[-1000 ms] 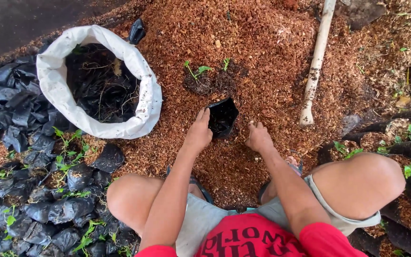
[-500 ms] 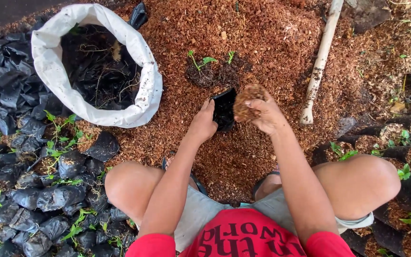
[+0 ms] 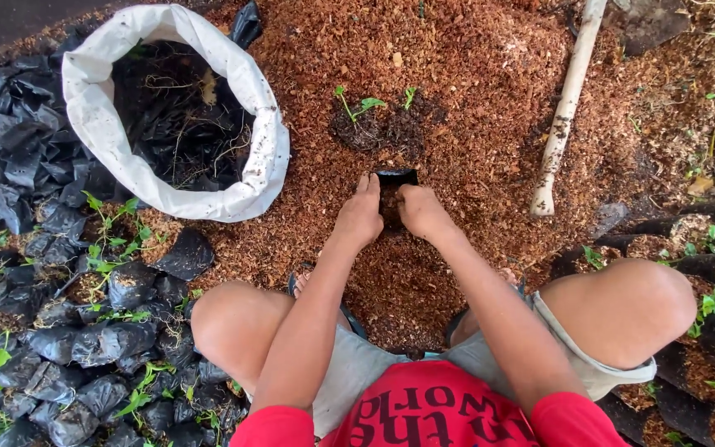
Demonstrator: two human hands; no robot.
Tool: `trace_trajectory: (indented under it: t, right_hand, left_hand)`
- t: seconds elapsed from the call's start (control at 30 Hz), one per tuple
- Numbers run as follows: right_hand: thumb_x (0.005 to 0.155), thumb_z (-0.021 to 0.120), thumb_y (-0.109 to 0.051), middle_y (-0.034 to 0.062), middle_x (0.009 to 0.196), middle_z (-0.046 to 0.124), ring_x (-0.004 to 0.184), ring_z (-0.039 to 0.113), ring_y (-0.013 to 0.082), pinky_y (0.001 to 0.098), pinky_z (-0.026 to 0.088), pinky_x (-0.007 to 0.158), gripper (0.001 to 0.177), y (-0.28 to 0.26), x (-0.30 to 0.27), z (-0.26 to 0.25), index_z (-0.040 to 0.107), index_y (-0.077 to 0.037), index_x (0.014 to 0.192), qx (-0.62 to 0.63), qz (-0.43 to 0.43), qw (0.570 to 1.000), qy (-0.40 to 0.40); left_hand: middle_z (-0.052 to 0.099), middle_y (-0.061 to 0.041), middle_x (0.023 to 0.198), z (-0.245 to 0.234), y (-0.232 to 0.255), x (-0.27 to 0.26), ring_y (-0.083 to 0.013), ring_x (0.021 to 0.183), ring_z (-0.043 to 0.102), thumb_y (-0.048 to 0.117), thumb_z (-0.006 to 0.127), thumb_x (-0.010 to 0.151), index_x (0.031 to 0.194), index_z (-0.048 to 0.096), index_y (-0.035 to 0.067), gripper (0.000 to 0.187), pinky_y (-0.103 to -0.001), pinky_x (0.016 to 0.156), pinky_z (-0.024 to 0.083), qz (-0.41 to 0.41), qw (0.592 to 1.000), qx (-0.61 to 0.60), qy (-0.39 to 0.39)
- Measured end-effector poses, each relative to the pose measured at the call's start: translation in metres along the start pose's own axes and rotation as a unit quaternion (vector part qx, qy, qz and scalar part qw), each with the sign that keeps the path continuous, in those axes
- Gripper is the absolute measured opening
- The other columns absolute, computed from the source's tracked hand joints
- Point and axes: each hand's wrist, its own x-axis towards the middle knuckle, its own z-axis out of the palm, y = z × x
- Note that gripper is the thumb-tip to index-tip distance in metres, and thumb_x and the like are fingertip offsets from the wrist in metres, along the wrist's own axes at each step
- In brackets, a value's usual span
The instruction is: The person sits on the ground and plants small seedlings into a pile of soil. They remove a seedling from a black plastic bag, place it into the soil, and cover the roots with their hands. The person repeats this process with multiple seedlings.
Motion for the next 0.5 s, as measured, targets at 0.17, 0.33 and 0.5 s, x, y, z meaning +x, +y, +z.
trace_trajectory:
  t: [0.17,0.33,0.5]
  right_hand:
    - [0.084,0.068,0.002,0.0254,0.086,0.074,0.088,0.075,0.0427,0.0528,0.063,0.069,0.013,-0.011,0.014,0.025,0.078,0.002,0.093,-0.148,-0.035,0.987,-0.06]
    - [0.092,0.048,0.006,0.039,0.154,0.036,0.113,0.066,0.0493,0.0618,0.058,0.088,0.06,0.086,0.15,0.147,0.033,0.019,0.149,-0.243,-0.065,0.967,-0.05]
    - [0.091,0.05,0.004,0.0364,0.143,0.048,0.105,0.068,0.0517,0.0626,0.058,0.08,0.064,0.042,0.092,0.105,0.031,0.006,0.152,-0.2,-0.054,0.977,-0.046]
  left_hand:
    - [0.022,-0.034,0.163,0.009,0.008,0.0,-0.0476,0.137,0.049,-0.008,0.052,0.087,0.159,0.02,-0.007,0.079,-0.055,0.102,0.054,0.026,0.999,0.046,-0.009]
    - [0.016,-0.038,0.163,0.01,0.013,-0.013,-0.0587,0.118,0.059,-0.013,0.049,0.08,0.156,0.019,-0.013,0.082,-0.063,0.095,0.054,0.039,0.998,0.048,0.008]
    - [0.016,-0.038,0.163,0.017,0.003,0.0,-0.0567,0.113,0.063,-0.014,0.05,0.076,0.157,0.017,-0.012,0.087,-0.062,0.093,0.055,0.005,0.998,0.051,0.026]
